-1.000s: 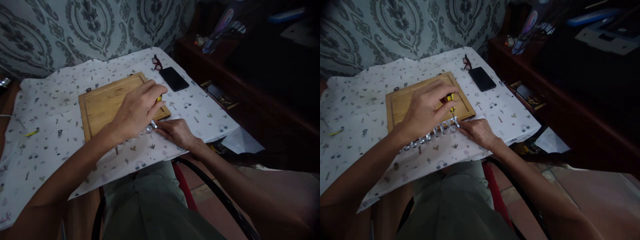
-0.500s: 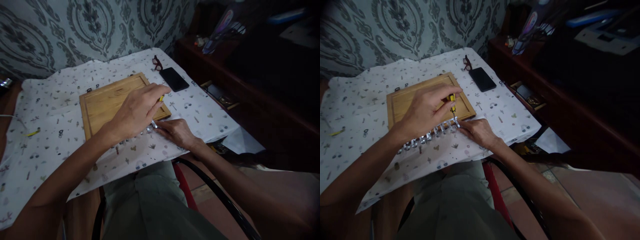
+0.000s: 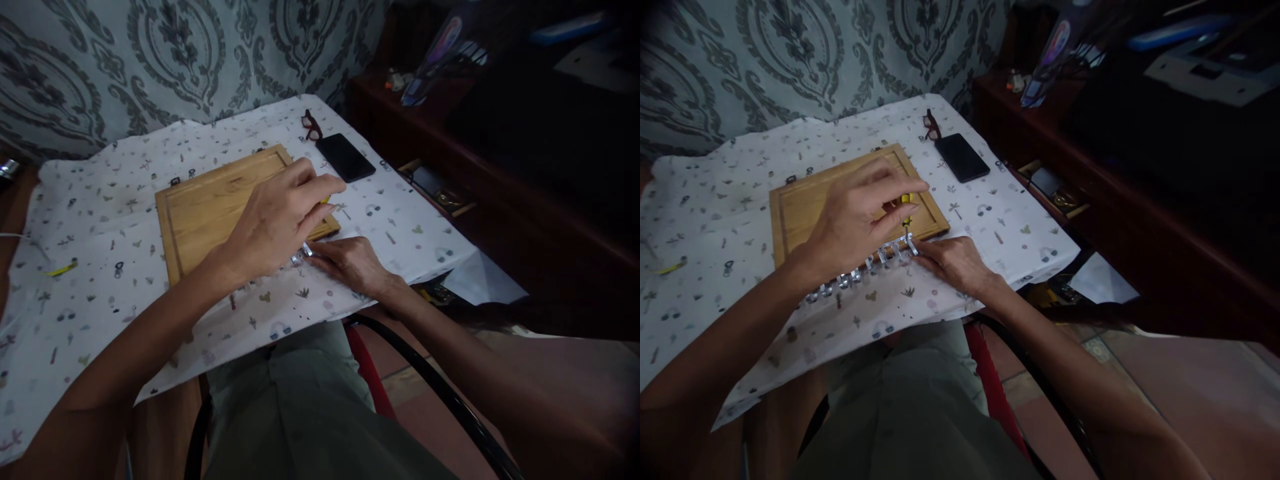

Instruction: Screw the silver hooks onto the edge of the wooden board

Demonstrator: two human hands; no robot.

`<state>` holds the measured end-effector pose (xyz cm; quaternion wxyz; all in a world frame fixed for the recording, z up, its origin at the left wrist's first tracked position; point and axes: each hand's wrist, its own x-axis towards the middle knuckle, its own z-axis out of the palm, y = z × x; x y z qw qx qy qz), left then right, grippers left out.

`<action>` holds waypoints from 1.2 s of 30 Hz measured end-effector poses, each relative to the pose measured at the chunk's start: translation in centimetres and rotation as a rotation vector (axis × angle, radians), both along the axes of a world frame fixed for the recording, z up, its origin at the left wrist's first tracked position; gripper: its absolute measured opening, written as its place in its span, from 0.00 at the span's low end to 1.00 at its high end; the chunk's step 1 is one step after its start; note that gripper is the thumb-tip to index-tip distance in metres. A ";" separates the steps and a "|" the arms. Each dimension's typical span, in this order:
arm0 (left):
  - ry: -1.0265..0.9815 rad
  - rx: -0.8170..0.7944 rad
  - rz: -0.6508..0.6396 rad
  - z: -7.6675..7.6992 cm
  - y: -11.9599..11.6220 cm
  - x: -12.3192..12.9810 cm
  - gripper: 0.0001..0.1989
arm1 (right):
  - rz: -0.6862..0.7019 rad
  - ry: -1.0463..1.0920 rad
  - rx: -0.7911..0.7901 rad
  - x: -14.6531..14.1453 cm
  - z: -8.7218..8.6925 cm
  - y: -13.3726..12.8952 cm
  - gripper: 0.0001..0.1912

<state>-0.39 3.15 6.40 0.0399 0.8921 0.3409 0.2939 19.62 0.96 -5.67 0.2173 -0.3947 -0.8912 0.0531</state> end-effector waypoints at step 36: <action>-0.044 0.011 -0.015 0.2 -0.3 -0.3 0.10 | 0.003 -0.010 0.007 0.0 0.1 -0.1 0.27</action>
